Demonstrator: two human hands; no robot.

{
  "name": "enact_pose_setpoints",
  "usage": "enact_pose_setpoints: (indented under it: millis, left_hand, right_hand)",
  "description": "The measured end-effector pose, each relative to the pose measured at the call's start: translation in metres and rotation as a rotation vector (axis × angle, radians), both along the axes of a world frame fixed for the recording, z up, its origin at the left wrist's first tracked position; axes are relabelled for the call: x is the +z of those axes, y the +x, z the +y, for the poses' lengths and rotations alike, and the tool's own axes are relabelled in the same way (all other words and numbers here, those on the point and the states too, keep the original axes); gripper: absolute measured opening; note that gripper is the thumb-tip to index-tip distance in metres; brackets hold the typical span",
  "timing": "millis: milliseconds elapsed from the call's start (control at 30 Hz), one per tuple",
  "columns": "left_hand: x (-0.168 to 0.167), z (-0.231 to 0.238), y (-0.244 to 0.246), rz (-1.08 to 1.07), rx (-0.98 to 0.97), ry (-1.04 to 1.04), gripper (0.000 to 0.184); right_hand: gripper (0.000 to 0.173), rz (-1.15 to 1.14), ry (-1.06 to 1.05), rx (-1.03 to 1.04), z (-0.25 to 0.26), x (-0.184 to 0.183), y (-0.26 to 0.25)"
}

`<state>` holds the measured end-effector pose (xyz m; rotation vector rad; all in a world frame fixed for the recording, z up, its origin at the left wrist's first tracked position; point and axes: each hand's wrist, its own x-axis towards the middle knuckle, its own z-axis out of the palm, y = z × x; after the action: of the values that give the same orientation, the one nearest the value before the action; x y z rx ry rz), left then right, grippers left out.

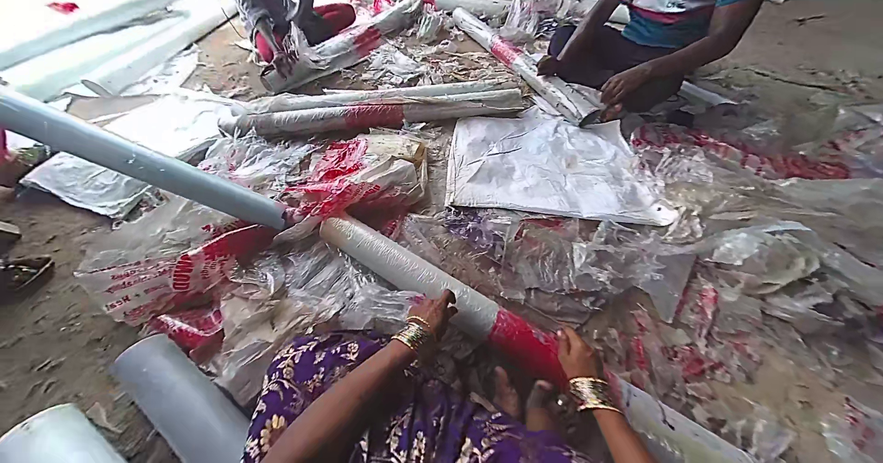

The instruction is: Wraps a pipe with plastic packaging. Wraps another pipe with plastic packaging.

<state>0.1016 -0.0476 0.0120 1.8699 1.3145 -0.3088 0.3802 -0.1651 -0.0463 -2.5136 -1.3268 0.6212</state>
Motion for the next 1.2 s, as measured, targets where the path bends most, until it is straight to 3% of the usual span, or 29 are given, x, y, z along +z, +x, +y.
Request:
enact_pose_setpoints:
  millis: [133,267,500,667,900,1033,1200]
  left_hand:
    - [-0.01,-0.008,-0.02,-0.033,-0.074,-0.019,0.056]
    - [-0.017,-0.007,-0.031,-0.054,-0.137,-0.002,0.069]
    - [-0.013,-0.003,-0.029,-0.048,-0.172,-0.011,0.074]
    - [-0.015,0.0,-0.037,-0.147,-0.193,0.002,0.072]
    - [-0.016,-0.005,-0.041,-0.139,-0.173,0.025,0.077]
    - [-0.015,-0.008,-0.038,-0.16,-0.122,0.04,0.049]
    - [-0.02,-0.007,-0.038,-0.25,-0.076,0.085,0.039]
  right_hand:
    - [0.034,0.113,-0.081,0.037,0.008,0.005,0.022]
    - [0.033,0.03,-0.201,0.178,0.017,0.025,0.011]
    - [0.033,-0.363,-0.315,0.478,0.03,0.113,-0.029]
    - [0.039,-0.45,-0.478,0.57,0.049,0.157,-0.043]
    - [0.039,-0.367,-0.549,0.643,0.089,0.131,-0.077]
    - [0.034,-0.287,-0.468,0.627,0.106,0.115,-0.112]
    - [0.035,-0.207,-0.352,0.683,0.125,0.096,-0.15]
